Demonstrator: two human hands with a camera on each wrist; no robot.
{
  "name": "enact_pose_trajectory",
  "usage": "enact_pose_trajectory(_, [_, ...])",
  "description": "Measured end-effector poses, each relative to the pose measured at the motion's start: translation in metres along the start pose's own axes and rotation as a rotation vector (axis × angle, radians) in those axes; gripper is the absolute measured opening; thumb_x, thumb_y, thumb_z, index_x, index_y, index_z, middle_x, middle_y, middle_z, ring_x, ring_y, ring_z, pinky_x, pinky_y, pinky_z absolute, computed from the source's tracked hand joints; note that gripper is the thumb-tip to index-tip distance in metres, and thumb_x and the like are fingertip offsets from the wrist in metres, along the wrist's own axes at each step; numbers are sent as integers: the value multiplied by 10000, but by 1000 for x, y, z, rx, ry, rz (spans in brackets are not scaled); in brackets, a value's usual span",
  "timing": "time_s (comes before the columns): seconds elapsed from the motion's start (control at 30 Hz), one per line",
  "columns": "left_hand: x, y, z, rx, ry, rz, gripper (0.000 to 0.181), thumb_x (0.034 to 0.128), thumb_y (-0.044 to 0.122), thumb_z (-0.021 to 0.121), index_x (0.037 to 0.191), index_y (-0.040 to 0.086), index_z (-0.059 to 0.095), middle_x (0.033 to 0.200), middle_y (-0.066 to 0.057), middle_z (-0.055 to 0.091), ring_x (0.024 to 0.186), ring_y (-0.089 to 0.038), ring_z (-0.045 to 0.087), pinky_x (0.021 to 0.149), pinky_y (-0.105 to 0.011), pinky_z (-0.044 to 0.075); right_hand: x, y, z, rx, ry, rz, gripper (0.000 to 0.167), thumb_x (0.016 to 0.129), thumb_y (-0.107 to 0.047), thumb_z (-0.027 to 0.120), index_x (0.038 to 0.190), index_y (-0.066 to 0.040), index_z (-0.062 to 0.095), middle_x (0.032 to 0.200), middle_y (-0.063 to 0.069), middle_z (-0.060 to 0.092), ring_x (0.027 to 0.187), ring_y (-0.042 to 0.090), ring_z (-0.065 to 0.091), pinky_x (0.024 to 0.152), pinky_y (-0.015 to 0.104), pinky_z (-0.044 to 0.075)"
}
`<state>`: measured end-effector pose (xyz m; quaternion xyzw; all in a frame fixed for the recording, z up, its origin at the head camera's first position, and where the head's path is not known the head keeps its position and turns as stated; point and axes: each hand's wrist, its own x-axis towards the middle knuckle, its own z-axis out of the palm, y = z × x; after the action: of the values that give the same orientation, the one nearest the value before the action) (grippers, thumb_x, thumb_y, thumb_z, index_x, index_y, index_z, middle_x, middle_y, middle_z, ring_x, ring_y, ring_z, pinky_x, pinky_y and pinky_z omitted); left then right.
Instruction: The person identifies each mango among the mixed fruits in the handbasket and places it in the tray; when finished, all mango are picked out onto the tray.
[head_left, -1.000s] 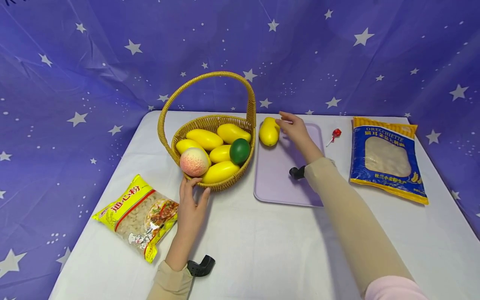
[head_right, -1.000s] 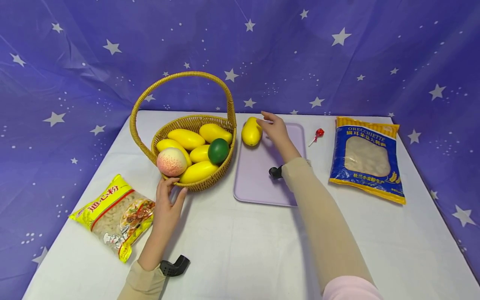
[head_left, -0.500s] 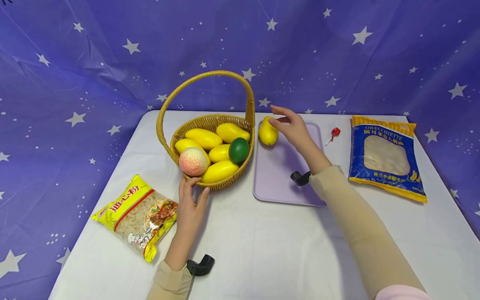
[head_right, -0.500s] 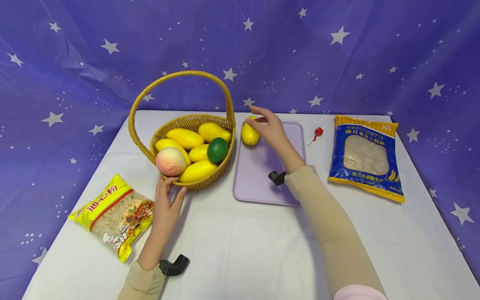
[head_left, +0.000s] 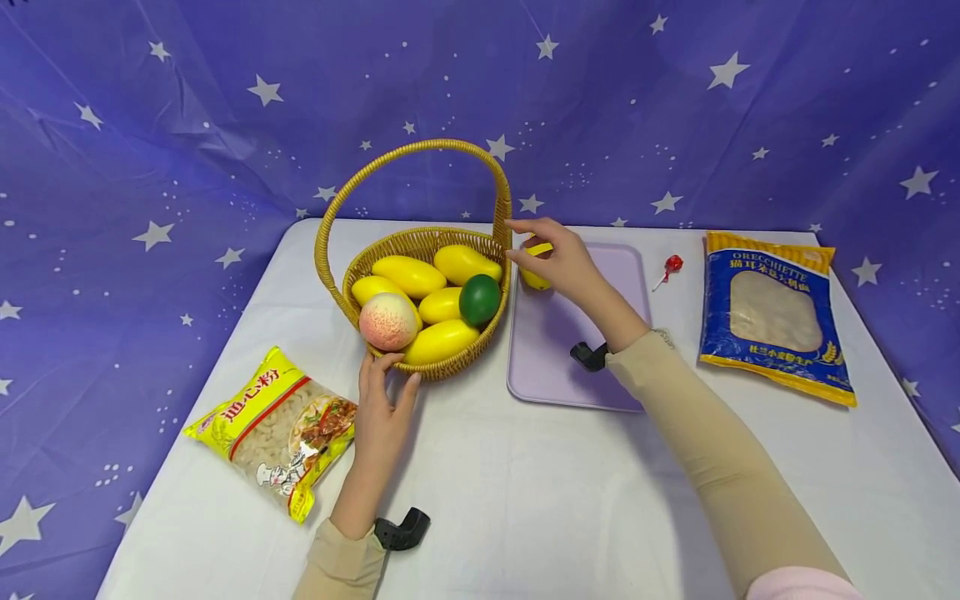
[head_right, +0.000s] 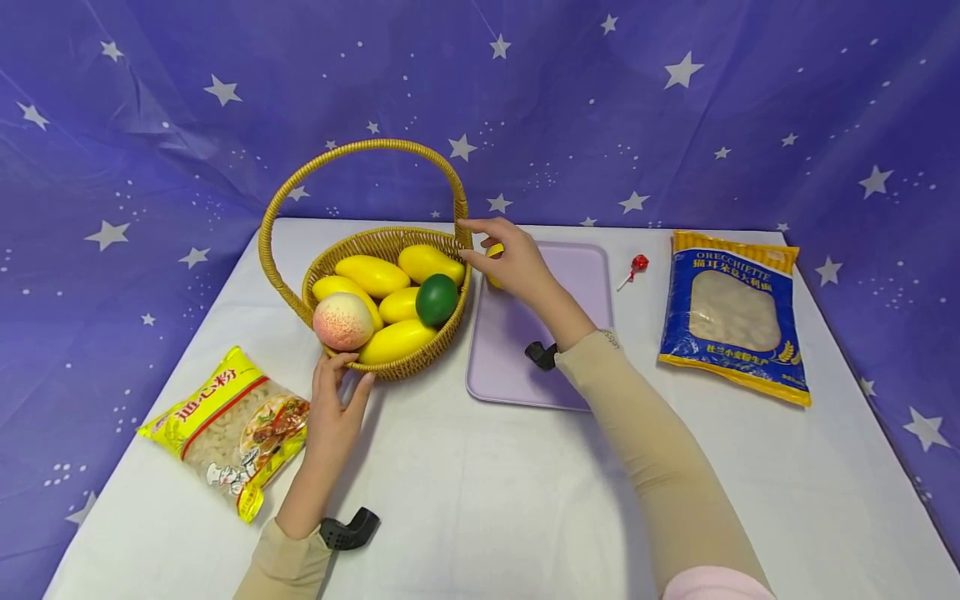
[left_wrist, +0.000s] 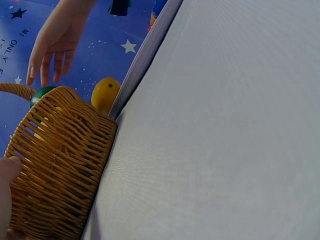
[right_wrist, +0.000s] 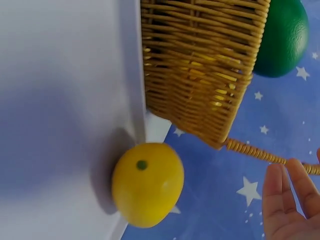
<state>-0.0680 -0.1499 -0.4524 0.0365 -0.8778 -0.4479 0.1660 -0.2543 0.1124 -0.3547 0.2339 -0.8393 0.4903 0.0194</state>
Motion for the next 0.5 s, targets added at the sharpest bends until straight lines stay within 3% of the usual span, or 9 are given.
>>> enact_pose_trajectory(0.37, [0, 1, 0, -1, 2, -4, 382, 962, 321, 605, 1289, 187, 459, 1578, -136, 159, 1367, -358, 330, 943, -608, 390, 28, -15, 24, -241, -183, 5, 494, 904, -320, 686, 1361, -177, 564, 1274, 75, 578, 958, 259, 545, 807, 366, 439])
enact_pose_trajectory(0.5, [0, 1, 0, -3, 5, 1, 376, 964, 316, 602, 1290, 194, 460, 1578, -131, 163, 1359, -350, 345, 944, -601, 393, 36, -21, 32, -315, -229, 22, 509, 908, -327, 677, 1372, -161, 549, 1306, 84, 569, 1036, 258, 551, 865, 377, 445])
